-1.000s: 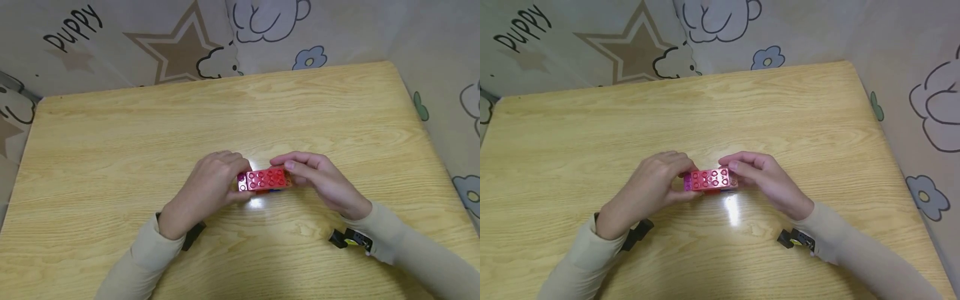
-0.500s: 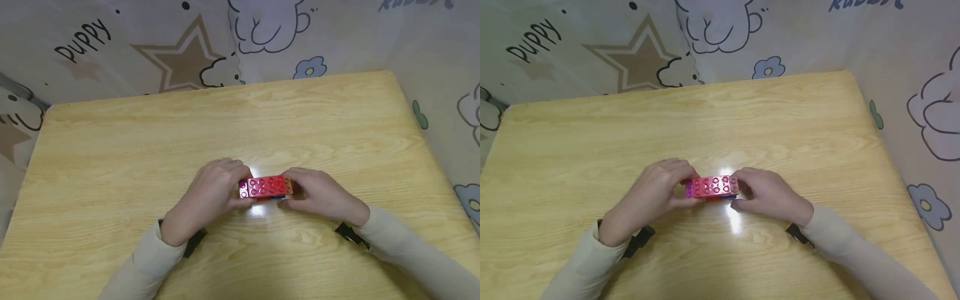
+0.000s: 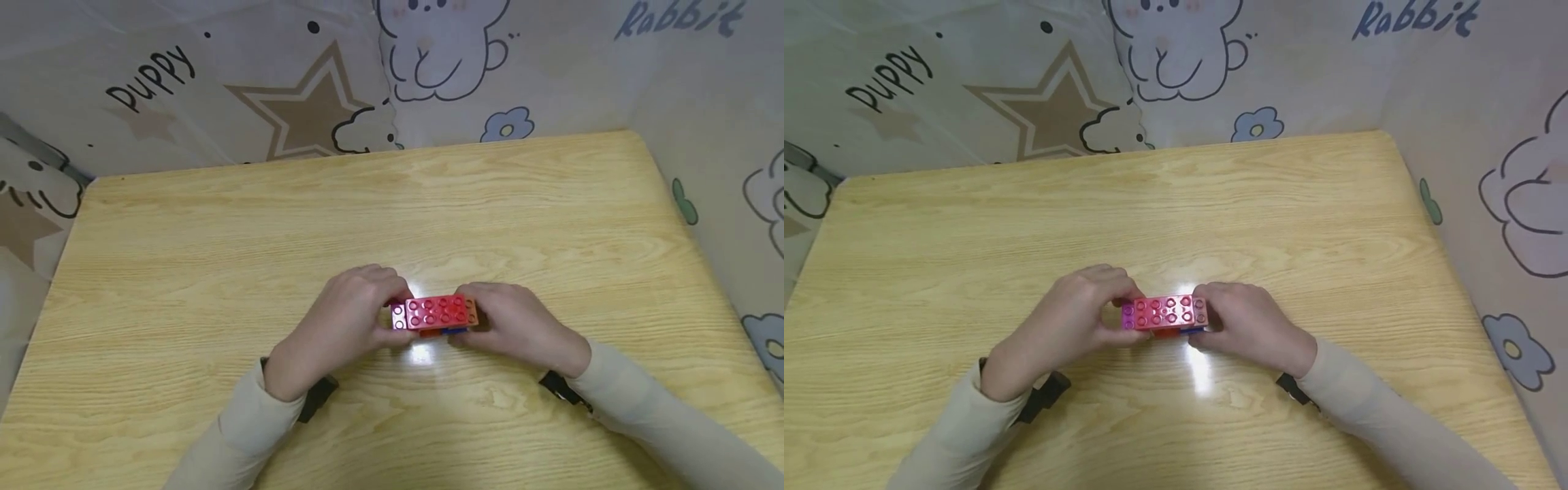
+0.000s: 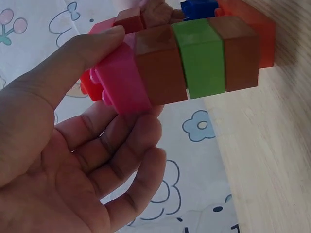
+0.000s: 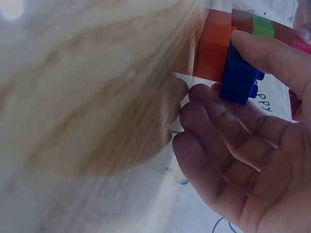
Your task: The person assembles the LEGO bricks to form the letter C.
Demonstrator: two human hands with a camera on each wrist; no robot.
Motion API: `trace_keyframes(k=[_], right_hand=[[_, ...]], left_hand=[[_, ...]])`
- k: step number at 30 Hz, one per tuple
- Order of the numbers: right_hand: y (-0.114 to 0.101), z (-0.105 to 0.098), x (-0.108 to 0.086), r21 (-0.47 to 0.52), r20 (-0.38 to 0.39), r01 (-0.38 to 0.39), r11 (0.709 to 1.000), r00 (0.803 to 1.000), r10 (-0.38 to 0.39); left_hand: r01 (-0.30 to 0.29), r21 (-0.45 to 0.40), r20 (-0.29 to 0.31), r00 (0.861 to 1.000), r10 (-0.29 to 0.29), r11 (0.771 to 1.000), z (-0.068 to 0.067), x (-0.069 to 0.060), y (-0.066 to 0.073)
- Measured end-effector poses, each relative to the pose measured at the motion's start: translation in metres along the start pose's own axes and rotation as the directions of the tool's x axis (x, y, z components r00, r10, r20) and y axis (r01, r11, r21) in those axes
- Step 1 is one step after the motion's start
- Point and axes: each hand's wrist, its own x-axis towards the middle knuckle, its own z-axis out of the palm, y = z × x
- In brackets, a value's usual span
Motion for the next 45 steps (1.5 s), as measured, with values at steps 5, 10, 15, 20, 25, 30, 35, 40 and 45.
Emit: trace_keyframes(k=[5,10,15,20,25,30,35,40,45], right_hand=[[0.002,0.0,0.0,-0.002,0.002,0.004,1.0,1.0,-0.004],[0.003,-0.002,0.002,0.018,0.021,-0.013,1.0,1.0,0.013],[0.004,-0.005,0.004,0.03,0.024,-0.024,0.999,0.999,0.024],[0.005,-0.006,0.005,0.034,0.014,-0.015,0.999,1.0,0.015],[0.005,-0.008,0.006,0.024,0.024,-0.028,0.999,0.999,0.028],[0.005,-0.009,0.006,0.01,0.012,-0.044,0.999,0.999,0.043],[0.005,-0.009,0.006,-0.003,-0.009,-0.037,0.999,0.999,0.037],[0.006,-0.01,0.008,0.03,-0.013,-0.04,0.999,0.999,0.041],[0.008,-0.011,0.01,0.078,-0.008,-0.047,0.996,0.999,0.048]], left_hand=[[0.039,-0.04,0.032,0.999,-0.037,0.998,-0.003,0.005,-0.002],[0.123,-0.103,0.08,0.99,-0.115,0.987,-0.006,0.01,-0.007],[0.203,-0.166,0.11,0.976,-0.187,0.965,-0.009,0.015,-0.012],[0.254,-0.224,0.115,0.966,-0.233,0.941,-0.01,0.019,-0.016],[0.284,-0.277,0.101,0.959,-0.266,0.918,-0.011,0.021,-0.019],[0.291,-0.293,0.095,0.957,-0.275,0.911,-0.011,0.022,-0.023],[0.258,-0.301,0.074,0.966,-0.247,0.918,-0.009,0.027,-0.031],[0.251,-0.325,0.063,0.968,-0.245,0.912,-0.009,0.032,-0.037],[0.288,-0.333,0.078,0.957,-0.278,0.898,-0.009,0.037,-0.042]])
